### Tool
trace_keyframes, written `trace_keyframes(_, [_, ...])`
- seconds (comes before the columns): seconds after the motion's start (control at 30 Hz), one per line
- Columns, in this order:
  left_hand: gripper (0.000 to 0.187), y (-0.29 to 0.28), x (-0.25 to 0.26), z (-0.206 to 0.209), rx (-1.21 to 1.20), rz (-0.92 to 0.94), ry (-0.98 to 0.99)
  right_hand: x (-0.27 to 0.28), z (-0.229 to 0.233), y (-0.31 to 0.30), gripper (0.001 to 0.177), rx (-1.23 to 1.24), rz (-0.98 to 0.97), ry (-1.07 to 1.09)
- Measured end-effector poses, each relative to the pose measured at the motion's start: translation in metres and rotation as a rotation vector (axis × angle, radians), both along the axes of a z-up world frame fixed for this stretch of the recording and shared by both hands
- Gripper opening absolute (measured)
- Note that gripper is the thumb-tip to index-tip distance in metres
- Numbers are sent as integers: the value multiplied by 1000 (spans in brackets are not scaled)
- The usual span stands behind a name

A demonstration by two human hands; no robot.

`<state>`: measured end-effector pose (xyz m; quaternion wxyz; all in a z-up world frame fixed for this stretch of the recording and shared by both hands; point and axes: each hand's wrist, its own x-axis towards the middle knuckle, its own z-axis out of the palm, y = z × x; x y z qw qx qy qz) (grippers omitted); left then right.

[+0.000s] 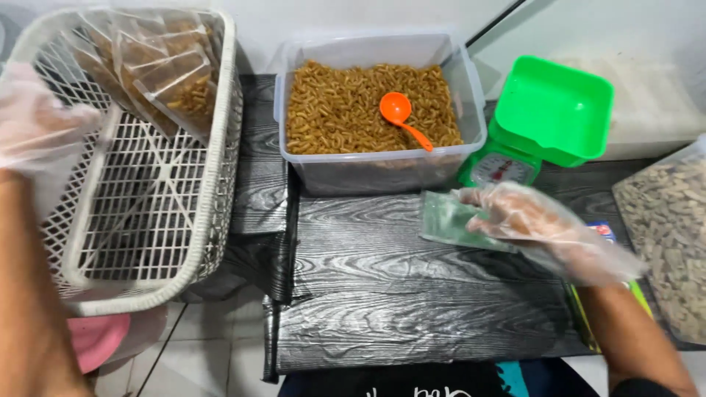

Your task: Packaging dried food items into small plastic bags using a spoon and a scale.

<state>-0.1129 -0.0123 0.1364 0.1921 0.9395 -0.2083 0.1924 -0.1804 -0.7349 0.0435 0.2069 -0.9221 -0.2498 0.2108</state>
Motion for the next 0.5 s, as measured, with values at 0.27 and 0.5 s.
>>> trace_keyframes(0.27, [37,-73,-42,-34,-478,-105,264,3,-72,-16,87,-468,-434,5])
trace_keyframes(0.5, [44,-237,-130,-108,-356,-197,282,-37,-61,-18,71,-364,-356,-239])
